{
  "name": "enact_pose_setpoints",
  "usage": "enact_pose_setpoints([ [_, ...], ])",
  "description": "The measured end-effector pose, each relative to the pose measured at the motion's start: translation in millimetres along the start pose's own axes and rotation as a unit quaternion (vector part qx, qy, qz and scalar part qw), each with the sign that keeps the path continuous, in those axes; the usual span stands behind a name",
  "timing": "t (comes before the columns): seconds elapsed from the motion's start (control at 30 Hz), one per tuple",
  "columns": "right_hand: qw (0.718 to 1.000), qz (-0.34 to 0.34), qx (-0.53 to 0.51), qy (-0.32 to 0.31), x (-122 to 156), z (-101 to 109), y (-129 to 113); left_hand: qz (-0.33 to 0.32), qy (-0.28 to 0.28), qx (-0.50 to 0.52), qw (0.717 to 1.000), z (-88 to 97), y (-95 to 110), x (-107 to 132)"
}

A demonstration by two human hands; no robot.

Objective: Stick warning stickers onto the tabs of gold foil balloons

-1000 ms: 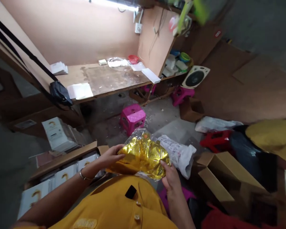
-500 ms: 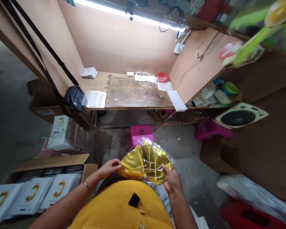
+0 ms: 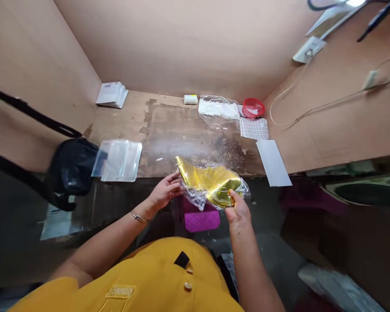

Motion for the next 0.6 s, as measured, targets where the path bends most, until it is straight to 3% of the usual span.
enact_pose_setpoints([
  [0.13,0.999,-0.012,-0.017,0.047,-24.5,-40.7,-10.8,0.046,0.024,-0.017,0.999,-0.2,42.8,-54.3],
  [0.23,0.998,-0.005,-0.024,0.06,-40.9,-59.9,-19.4,0.093,0.063,-0.042,0.993,3.7,52.0,-85.3],
  [0.4,0.999,-0.001,0.0,0.045,-68.1,-80.3,-33.7,0.185,0.163,-0.066,0.967,10.6,32.5,-110.7],
  [0.5,0.999,-0.005,0.041,0.014,-86.4,-83.9,-43.1,0.225,0.169,-0.042,0.959,7.4,16.0,-108.7],
  [0.6,0.993,-0.011,0.108,-0.036,-113.3,-81.1,-48.6,0.221,0.148,-0.007,0.964,-5.7,-0.4,-113.9],
])
Point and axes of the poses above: each hand's wrist, its own x-axis away from the middle knuckle, its own z-axis out of the back of the hand, y = z × x, the point moved 2 cm from there along -x, towards the middle knuckle, and after that the axes turned 3 degrees about z, right-handed, at the moved point
